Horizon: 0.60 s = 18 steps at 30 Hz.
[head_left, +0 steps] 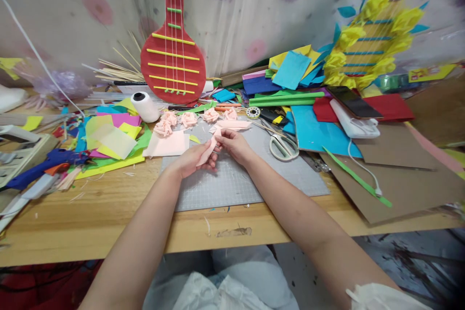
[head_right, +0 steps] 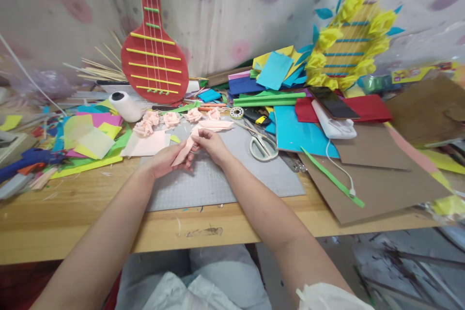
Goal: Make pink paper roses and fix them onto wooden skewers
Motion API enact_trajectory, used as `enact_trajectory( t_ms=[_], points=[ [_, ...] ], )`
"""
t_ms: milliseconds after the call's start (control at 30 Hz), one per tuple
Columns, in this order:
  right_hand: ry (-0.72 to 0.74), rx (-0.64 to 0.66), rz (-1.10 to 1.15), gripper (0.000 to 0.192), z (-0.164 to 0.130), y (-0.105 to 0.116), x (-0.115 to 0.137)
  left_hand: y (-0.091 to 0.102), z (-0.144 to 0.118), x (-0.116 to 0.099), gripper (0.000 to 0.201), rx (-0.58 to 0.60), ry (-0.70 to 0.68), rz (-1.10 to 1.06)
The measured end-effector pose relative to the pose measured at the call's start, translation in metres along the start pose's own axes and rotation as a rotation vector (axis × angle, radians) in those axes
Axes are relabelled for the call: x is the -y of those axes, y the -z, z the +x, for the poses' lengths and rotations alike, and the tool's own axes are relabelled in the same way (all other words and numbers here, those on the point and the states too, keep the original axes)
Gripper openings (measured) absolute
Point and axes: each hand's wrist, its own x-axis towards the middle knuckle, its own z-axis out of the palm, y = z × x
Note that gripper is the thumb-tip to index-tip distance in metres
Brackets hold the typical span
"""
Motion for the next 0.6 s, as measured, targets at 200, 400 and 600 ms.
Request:
enact_trajectory(
  t_ms=[200, 400, 600],
  points=[
    [-0.007, 0.009, -0.139, 0.03, -0.0012, -0.0019, 0.0018, -0.0014, 0.0, -0.0006, 0.026, -0.038, -0.028, -0.034],
    [-0.096, 0.021, -0.145, 0.033, -0.0003, -0.0032, 0.0061, 0.0026, 0.0016, -0.0002, 0.025, 0.02, -0.001, -0.029],
    [-0.144, -0.027, -0.02, 0.034, 0.0016, -0.0003, 0.0067, 0.0068, 0.0026, 0.0001, 0.03, 0.089, -0.002, -0.054]
  ],
)
